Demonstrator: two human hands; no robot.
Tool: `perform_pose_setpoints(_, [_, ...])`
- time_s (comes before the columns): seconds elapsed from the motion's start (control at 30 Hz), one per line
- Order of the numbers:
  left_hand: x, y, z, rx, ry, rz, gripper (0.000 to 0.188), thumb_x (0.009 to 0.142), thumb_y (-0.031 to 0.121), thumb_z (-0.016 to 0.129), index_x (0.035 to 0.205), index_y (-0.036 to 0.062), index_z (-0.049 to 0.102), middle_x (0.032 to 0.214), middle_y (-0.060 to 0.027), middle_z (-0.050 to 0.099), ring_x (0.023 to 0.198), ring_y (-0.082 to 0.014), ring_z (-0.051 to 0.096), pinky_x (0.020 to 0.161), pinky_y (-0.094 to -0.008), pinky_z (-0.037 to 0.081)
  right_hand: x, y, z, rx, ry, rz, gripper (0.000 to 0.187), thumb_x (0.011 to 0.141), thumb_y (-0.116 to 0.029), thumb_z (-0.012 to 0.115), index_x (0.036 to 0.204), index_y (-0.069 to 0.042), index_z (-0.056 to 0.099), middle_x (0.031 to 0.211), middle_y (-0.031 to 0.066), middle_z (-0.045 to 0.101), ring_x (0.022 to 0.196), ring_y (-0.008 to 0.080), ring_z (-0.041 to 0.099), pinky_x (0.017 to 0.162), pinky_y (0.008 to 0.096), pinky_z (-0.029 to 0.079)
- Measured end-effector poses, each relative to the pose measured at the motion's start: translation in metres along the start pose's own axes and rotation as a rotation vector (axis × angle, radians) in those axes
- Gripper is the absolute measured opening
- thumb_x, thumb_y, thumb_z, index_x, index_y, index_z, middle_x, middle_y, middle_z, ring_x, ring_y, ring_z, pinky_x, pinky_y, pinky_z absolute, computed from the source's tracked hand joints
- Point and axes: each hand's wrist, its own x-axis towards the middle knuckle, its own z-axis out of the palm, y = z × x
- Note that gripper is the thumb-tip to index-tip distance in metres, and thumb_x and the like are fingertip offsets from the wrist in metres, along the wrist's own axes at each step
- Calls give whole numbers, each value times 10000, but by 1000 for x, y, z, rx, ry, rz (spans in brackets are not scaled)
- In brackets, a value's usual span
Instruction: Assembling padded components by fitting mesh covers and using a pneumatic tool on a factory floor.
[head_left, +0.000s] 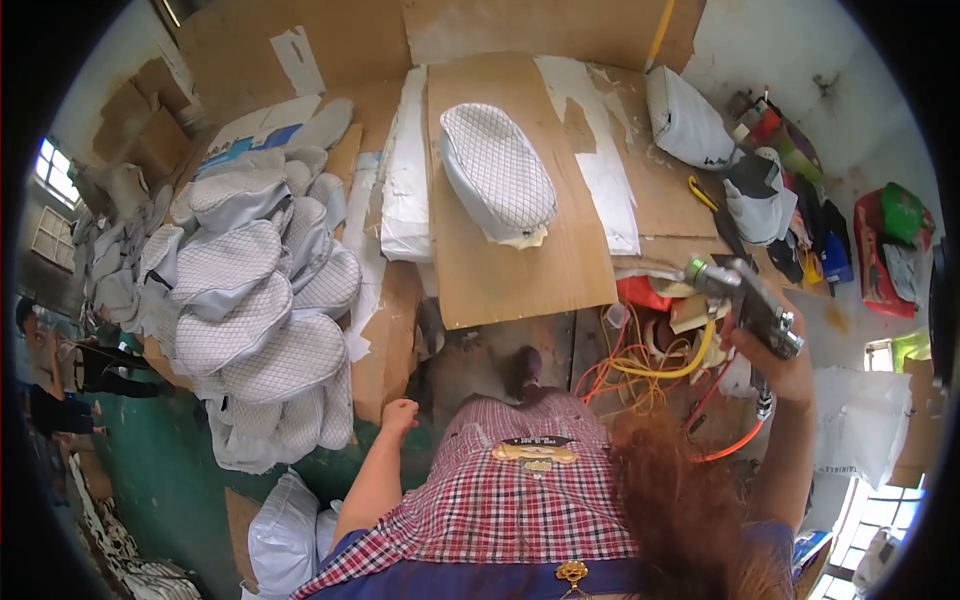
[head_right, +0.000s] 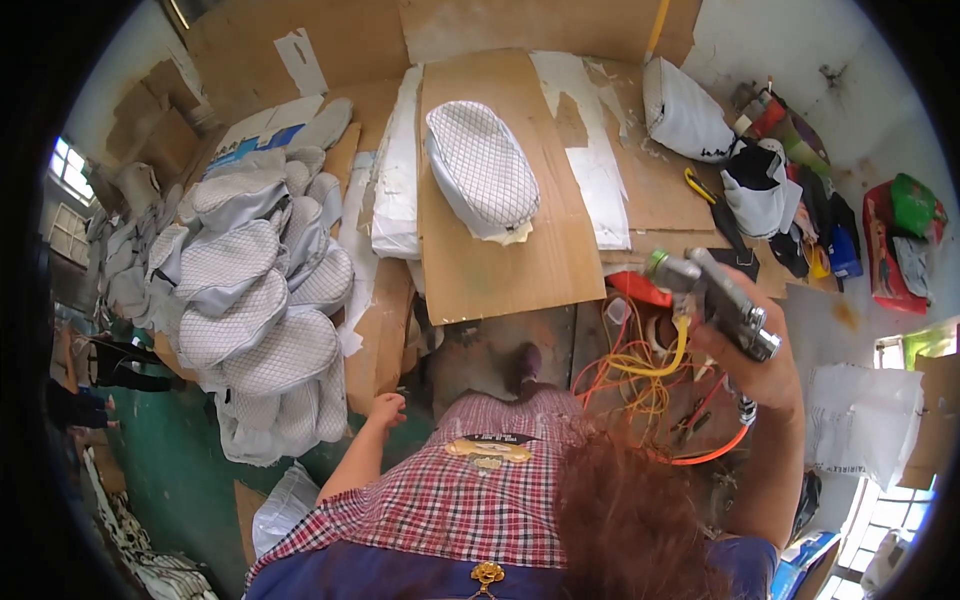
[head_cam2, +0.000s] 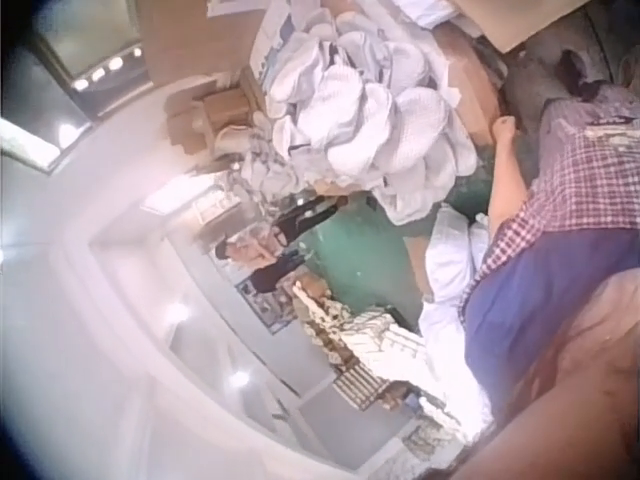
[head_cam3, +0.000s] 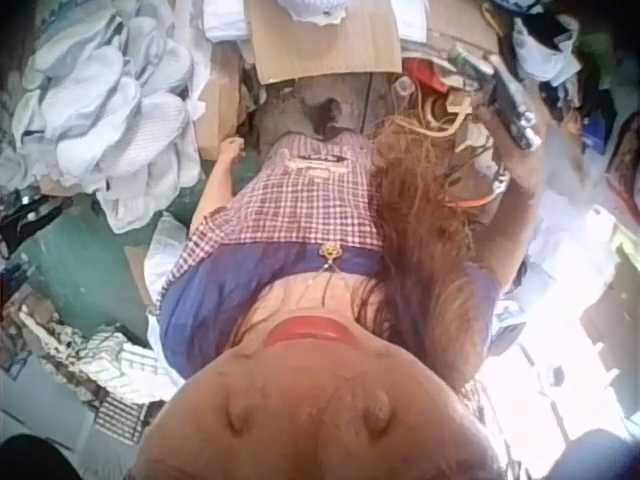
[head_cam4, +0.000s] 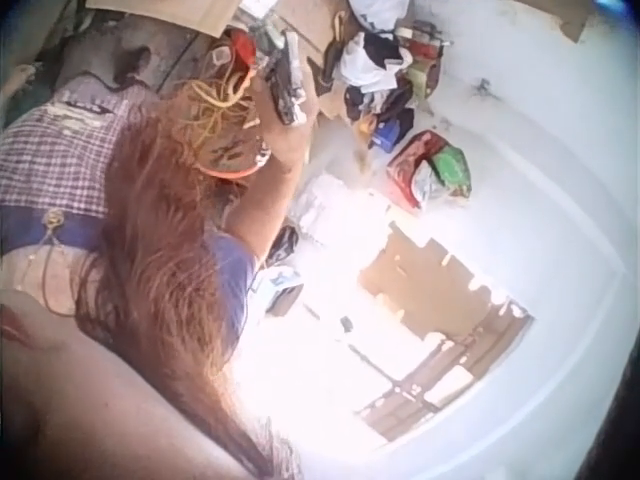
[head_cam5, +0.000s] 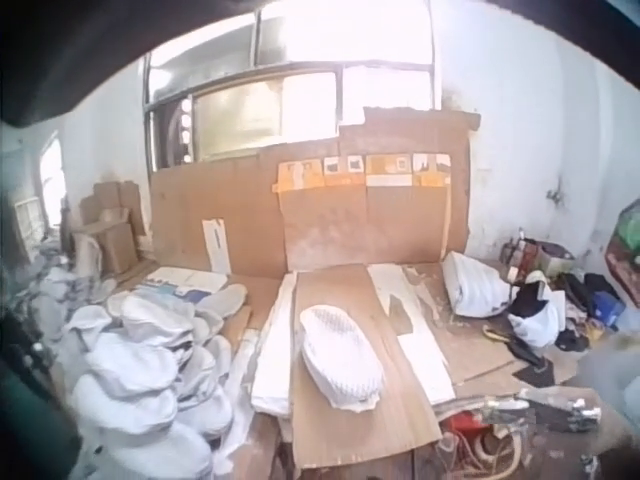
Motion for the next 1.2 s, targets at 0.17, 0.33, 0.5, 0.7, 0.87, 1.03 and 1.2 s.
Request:
perform_pose_setpoints(0.17, [2, -8, 3, 23, 9, -56, 132, 740, 164, 550, 808, 66, 607, 667, -17, 558, 493, -136, 537, 373, -233, 341, -17, -2, 0, -3, 131, 38, 448, 720, -51, 620, 1133, 26, 461, 795, 60, 563, 690, 126, 538, 633, 255, 461])
perform_pose_setpoints(0.33, [-4, 0, 9, -24, -10, -84, 147, 746, 161, 534, 839, 69, 601, 681, -11, 553, 490, -129, 536, 366, -222, 333, -35, -5, -5, 35, 3, 109, 473, 719, -28, 583, 1167, 17, 440, 789, 41, 553, 704, 106, 541, 645, 226, 451])
perform_pose_setpoints(0.5, [-4, 3, 7, -67, 13, -93, 174, 760, 174, 534, 891, 74, 590, 725, -7, 557, 504, -123, 536, 377, -220, 339, -37, -8, -18, -21, 121, 134, 540, 710, -25, 614, 1209, 24, 412, 802, 49, 558, 726, 113, 548, 656, 231, 454])
perform_pose_setpoints(0.7, [2, 31, 13, -93, 27, -60, 162, 790, 155, 519, 919, 85, 589, 762, -9, 566, 527, -111, 536, 413, -212, 359, -24, -7, -20, 92, -63, 114, 562, 702, 8, 613, 1218, 38, 393, 798, 69, 562, 723, 130, 562, 642, 268, 483])
perform_pose_setpoints(0.87, [0, 79, 36, -171, 13, 146, 210, 781, 163, 552, 982, 104, 564, 805, -4, 603, 614, -108, 565, 540, -245, 399, 5, 5, -46, 13, 39, 136, 558, 692, -36, 634, 1203, 31, 420, 797, 50, 555, 715, 110, 529, 660, 223, 442])
perform_pose_setpoints(1.03, [-13, 189, 93, -451, -79, 298, 211, 759, 133, 589, 965, 88, 578, 813, -24, 615, 675, -113, 575, 543, -223, 412, 22, 21, -72, -11, -117, 132, 539, 686, 9, 592, 1199, 34, 428, 798, 54, 560, 695, 113, 537, 634, 239, 450])
perform_pose_setpoints(1.2, [-20, 292, 175, -836, -149, 295, 209, 775, 126, 573, 976, 78, 542, 841, -52, 607, 727, -171, 568, 647, -278, 427, 81, 44, -90, 141, -23, 72, 538, 681, 6, 599, 1189, 24, 424, 781, 72, 563, 670, 122, 553, 590, 231, 455])
